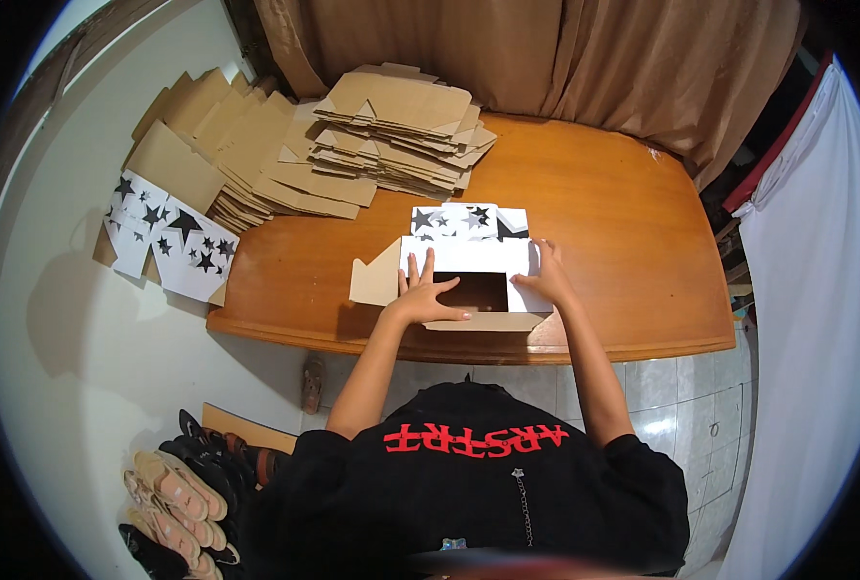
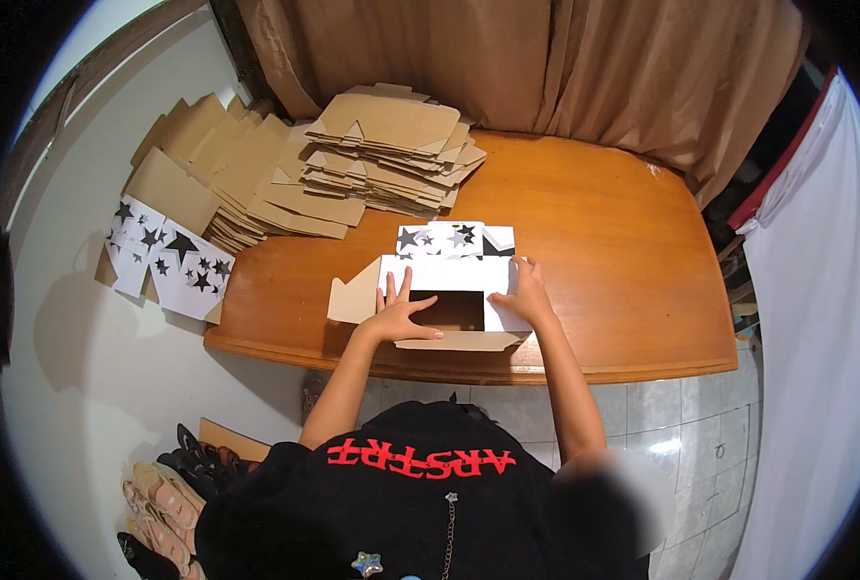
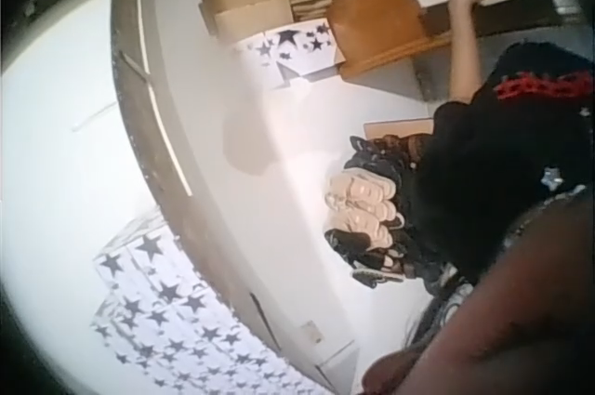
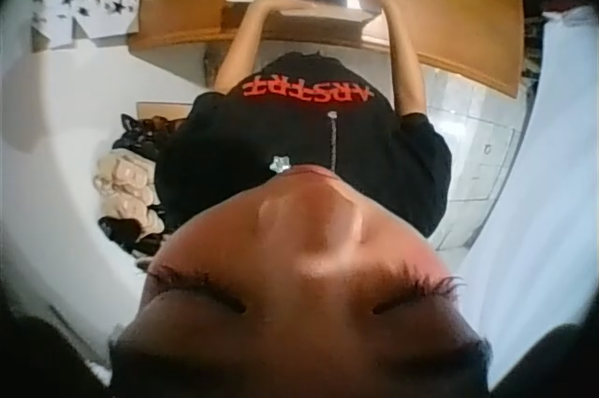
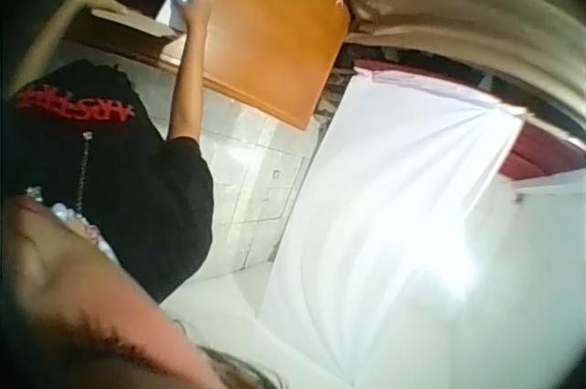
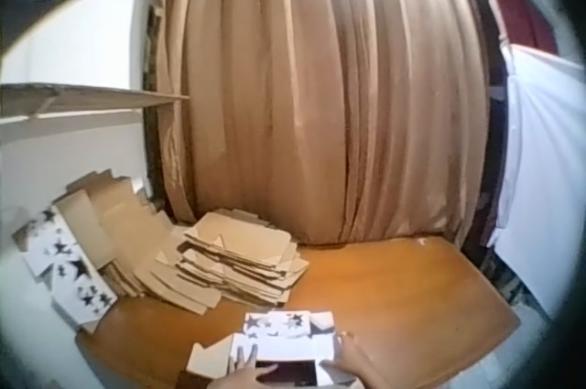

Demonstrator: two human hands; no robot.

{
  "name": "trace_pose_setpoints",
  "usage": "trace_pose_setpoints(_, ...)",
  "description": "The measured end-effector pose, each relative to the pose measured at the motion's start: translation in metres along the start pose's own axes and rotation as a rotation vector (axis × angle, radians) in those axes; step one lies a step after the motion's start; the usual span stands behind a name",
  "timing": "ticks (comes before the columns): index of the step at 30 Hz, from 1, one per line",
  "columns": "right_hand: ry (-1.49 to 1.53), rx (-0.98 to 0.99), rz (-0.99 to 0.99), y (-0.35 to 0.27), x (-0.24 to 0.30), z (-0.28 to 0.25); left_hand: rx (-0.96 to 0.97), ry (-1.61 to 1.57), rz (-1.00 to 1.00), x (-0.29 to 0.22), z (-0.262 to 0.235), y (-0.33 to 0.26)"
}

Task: Folding and stacking cardboard shoe boxes with star patterns.

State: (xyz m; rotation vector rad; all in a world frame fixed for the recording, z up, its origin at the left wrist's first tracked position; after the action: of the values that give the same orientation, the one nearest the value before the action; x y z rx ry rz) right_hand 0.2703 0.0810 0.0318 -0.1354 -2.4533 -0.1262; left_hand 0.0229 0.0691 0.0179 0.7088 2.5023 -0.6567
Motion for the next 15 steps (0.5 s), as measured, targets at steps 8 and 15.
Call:
trace_pose_setpoints(8,-0.261,0.044,0.106,0.003,0.013,0.006,-0.074,0.035,0.025,0.003,0.001,0.002)
trace_pose_setpoints(15,-0.335,0.037,0.181,0.001,0.019,0.011,-0.11,0.024,0.044,0.001,0.001,0.003)
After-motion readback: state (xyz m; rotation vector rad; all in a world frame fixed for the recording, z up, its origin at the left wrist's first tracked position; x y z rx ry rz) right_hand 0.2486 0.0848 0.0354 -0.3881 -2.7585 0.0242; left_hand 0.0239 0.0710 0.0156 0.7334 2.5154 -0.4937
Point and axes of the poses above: each hand's wrist, its own y-axis towards the middle knuckle, its own z-axis out of the palm, x = y × z, the point moved 7 cm from there along y, towards the middle knuckle, and after that the axes turned 5 degrees about z, right-handed, at the moved point
